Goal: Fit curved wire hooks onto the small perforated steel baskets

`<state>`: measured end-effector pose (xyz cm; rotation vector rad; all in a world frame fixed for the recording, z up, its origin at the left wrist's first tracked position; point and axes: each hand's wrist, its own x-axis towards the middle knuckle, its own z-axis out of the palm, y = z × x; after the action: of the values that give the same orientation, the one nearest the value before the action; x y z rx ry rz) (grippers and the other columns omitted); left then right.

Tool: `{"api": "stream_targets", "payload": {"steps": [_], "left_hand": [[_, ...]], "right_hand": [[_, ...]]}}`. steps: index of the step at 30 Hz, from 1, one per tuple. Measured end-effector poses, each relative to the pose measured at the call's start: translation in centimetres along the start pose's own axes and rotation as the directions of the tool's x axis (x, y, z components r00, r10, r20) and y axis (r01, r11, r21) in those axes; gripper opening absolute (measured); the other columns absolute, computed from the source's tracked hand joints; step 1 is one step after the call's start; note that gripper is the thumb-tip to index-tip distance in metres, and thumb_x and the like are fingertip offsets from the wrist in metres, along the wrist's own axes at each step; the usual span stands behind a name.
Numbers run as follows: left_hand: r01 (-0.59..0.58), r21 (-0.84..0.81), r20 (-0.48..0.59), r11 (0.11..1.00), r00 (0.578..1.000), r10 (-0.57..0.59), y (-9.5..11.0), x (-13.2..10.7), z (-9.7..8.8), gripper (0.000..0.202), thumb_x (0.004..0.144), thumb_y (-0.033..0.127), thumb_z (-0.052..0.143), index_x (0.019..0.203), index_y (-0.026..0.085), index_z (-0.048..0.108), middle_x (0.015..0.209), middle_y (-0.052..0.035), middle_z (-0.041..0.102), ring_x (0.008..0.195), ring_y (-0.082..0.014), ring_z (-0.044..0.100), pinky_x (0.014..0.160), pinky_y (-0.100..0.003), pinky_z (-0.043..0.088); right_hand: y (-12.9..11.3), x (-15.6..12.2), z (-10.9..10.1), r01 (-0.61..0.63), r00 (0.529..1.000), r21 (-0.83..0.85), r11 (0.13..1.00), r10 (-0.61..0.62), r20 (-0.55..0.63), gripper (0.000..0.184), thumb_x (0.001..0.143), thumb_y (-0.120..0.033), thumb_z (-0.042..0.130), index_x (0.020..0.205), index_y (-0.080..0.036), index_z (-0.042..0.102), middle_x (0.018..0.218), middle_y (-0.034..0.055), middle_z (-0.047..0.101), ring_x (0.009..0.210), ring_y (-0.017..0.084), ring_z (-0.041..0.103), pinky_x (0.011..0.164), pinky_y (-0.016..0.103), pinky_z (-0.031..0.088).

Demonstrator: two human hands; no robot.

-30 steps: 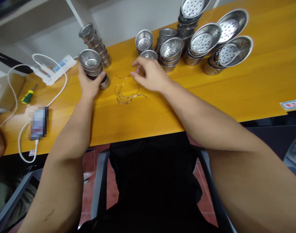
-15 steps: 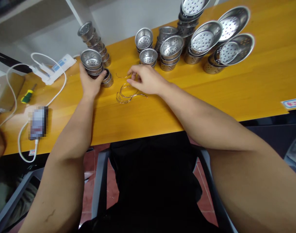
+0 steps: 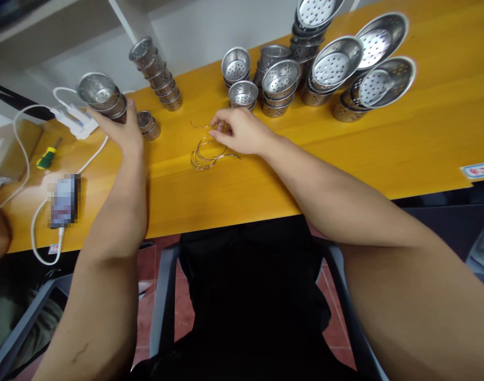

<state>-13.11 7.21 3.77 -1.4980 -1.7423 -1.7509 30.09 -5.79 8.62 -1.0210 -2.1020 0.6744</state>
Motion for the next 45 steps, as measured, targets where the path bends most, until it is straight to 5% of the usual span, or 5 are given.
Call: {"api": "stream_targets", "payload": {"steps": [9,18,24,28,45], "left_hand": [[0.088,-0.279,0.393,0.956,0.919,0.030,6.3,-3.4,-2.3,0.111,0.092,0.128,0.069,0.153,0.035,0.065,0.158,-0.0092,0.085,0.164,-0.0374,0.079,0.146,-0.061,0.065],[0.092,-0.303,0.449,0.949,0.892,0.056,4.2,-3.1,-1.1,0.113,0.082,0.116,0.097,0.155,0.035,0.066,0.165,-0.0123,0.080,0.174,-0.0422,0.072,0.158,-0.067,0.054],[-0.094,-0.427,0.675,0.900,0.629,0.386,10.3,-7.9,-2.4,0.108,0.086,0.099,0.108,0.160,0.032,0.067,0.154,-0.0123,0.084,0.153,-0.0446,0.086,0.141,-0.067,0.068],[-0.139,-0.493,0.736,0.859,0.460,0.497,13.4,-10.4,-3.2,0.110,0.081,0.095,0.114,0.159,0.032,0.069,0.146,-0.0128,0.086,0.136,-0.0444,0.091,0.128,-0.067,0.076],[-0.027,-0.530,0.739,0.848,0.475,0.477,14.0,-10.3,-4.0,0.111,0.088,0.119,0.088,0.150,0.028,0.075,0.125,-0.0079,0.086,0.117,-0.0367,0.092,0.116,-0.064,0.079]], "right_hand": [[0.2,0.0,-0.2,-0.031,0.999,-0.022,0.999,0.031,0.011,0.047,0.114,-0.079,0.091,0.125,-0.032,0.090,0.109,0.0116,0.089,0.100,0.041,0.085,0.101,0.064,0.076],[0.0,0.0,-0.4,-0.079,0.996,-0.050,0.996,0.081,0.030,0.063,0.116,-0.086,0.084,0.151,-0.034,0.088,0.131,0.0146,0.093,0.111,0.044,0.087,0.111,0.069,0.078],[0.3,-0.1,0.4,-0.025,1.000,0.037,0.999,0.025,0.003,0.122,0.104,-0.101,0.089,0.198,-0.034,0.051,0.184,0.0209,0.070,0.124,0.046,0.090,0.110,0.066,0.078],[-0.3,-0.1,0.9,0.116,0.993,0.073,0.991,-0.116,-0.003,0.127,0.098,-0.112,0.084,0.192,-0.029,0.060,0.185,0.0233,0.069,0.164,0.056,0.073,0.138,0.073,0.065],[-2.2,-0.5,0.0,0.052,0.999,0.136,0.989,-0.053,0.002,0.129,0.087,-0.134,0.065,0.169,-0.035,0.074,0.160,0.0171,0.081,0.143,0.052,0.078,0.128,0.070,0.070]]}}
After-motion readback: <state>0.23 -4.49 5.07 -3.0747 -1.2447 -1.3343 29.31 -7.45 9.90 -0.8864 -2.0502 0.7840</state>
